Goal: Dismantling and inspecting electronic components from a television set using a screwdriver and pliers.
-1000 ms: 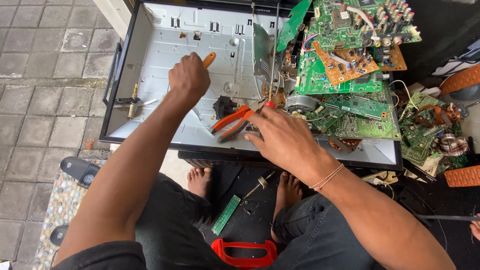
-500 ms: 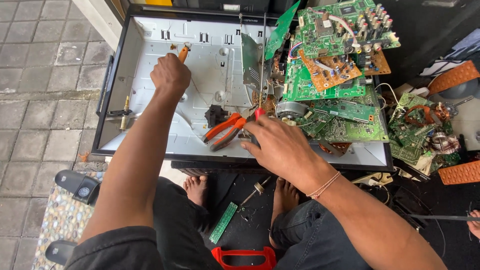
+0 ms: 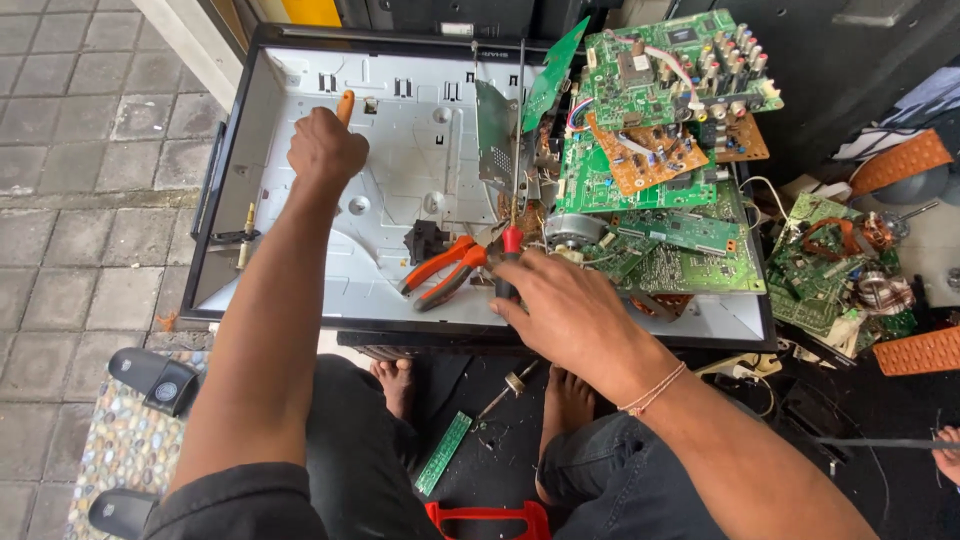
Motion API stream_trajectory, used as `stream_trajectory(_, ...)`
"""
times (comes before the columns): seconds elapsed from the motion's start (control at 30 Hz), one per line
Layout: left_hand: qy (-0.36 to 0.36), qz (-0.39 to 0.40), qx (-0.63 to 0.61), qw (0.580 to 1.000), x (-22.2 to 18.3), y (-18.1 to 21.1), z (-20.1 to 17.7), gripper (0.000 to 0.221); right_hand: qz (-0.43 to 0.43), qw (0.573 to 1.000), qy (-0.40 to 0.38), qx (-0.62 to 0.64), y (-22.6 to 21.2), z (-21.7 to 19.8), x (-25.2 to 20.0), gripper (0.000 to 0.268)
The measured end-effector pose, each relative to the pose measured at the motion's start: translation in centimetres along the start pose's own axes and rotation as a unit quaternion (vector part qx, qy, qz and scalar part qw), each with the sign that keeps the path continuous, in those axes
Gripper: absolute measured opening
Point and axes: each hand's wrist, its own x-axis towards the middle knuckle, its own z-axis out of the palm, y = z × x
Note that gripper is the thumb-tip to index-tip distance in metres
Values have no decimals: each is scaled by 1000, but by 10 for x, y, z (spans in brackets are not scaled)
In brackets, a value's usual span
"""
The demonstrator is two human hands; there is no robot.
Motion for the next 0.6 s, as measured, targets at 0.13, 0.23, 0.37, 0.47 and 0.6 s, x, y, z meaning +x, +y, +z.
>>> stream_trajectory(0.13,31,-16,-58,998,10,-4,-14,27,14,1000,7,-2,5,-9,-1,44)
stream_trajectory(0.23,68,-26,-141,987,18,-20,-14,21,17,1000,0,2,4,-5,-3,44)
stream_trajectory(0.37,57,-77,-248,964,8,-19,-21,33,12,1000,7,-14,0,-6,-4,43)
stream_trajectory(0.47,28,-90,-202,975,1,-11,-22,21,13,1000,-12,-26,6,-1,-1,46)
stream_trajectory(0.6,46,-41,-90,994,9,-9,0,51,8,999,-12,-29,3,1,1,42)
